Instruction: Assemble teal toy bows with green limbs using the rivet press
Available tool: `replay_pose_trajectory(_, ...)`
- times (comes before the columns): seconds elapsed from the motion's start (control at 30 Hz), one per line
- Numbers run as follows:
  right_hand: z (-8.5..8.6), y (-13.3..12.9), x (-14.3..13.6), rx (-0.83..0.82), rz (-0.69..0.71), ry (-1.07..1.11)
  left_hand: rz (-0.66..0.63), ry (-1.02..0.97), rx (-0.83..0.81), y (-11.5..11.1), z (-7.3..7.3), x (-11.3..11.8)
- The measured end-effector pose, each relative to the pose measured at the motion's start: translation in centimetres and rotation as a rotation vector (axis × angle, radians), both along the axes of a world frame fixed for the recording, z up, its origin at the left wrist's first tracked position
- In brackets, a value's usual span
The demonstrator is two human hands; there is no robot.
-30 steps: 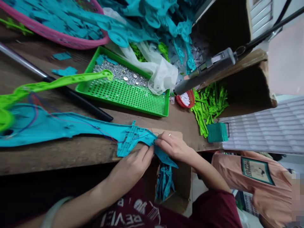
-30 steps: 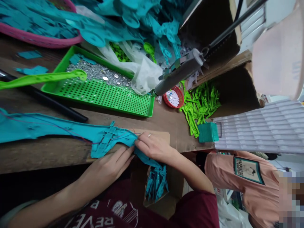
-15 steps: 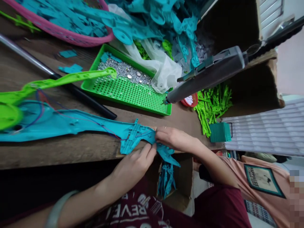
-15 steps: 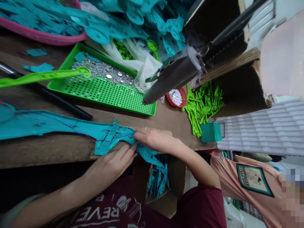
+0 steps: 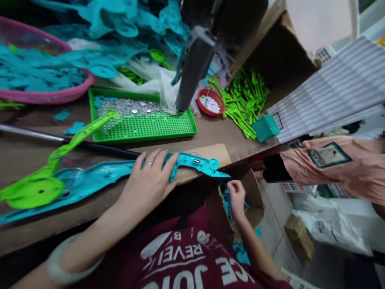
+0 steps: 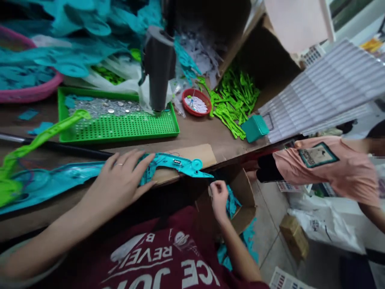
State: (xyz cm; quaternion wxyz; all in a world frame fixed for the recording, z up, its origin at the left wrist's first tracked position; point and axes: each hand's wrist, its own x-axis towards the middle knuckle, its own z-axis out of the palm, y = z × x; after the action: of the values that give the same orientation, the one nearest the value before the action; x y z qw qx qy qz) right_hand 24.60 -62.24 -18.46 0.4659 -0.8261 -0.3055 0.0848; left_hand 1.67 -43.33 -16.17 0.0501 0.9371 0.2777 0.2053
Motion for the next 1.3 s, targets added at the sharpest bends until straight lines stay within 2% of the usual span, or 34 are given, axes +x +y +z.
replay_pose_trajectory(0.07, -3.1, 0.0, -3.3, 0.029, -0.033, 0.041, -0.070, 0.019, 0.025, 0.6, -0.8, 0.0)
replay_pose_trajectory(0.13, -5.1, 1.8, -5.8, 0.065, -0.036, 0.118, -0.105, 0.021, 0.065, 0.8, -1.4, 0.0)
replay_pose_trajectory(0.2, -5.9, 4.2, -7.1, 0.101, -0.007, 0.225, -0.107, 0.000, 0.099, 0.9, -1.7, -0.3)
replay_pose_trajectory(0.3, -5.7, 6.1, -6.8, 0.159, 0.067, 0.368, -0.105, -0.069, 0.093, 1.4, -1.4, -0.9)
replay_pose_trajectory(0.47, -3.7, 4.4, -4.5, 0.211, 0.145, 0.553, -0.069, -0.177, 0.112, 2.0, -0.4, -1.8)
replay_pose_trajectory(0.6, -1.4, 3.0, -2.7, 0.247, 0.093, 0.613, -0.091, -0.178, 0.099, 2.1, -0.3, -2.1)
replay_pose_trajectory(0.7, 0.1, 3.5, -1.1, 0.264, 0.063, 0.642, -0.157, -0.187, 0.039, 1.9, -0.2, -2.3)
replay_pose_trajectory(0.77, 1.2, 4.4, 0.3, 0.261, 0.093, 0.666, -0.223, -0.194, 0.017, 1.8, -0.1, -2.3)
replay_pose_trajectory(0.9, 4.1, 6.7, 3.5, 0.242, 0.242, 0.700, -0.308, -0.186, 0.022, 1.6, -0.2, -2.2)
replay_pose_trajectory(1.07, 7.8, 9.8, 5.6, 0.212, 0.479, 0.729, -0.271, -0.167, 0.016, 1.5, -0.7, -1.8)
replay_pose_trajectory(1.2, 8.3, 12.4, 6.2, 0.112, 0.639, 0.738, -0.235, -0.228, -0.014, 1.4, -0.6, -1.3)
replay_pose_trajectory(1.3, 7.6, 14.0, 6.7, -0.165, 0.869, 0.654, -0.217, -0.320, -0.004, 1.5, -0.4, -0.9)
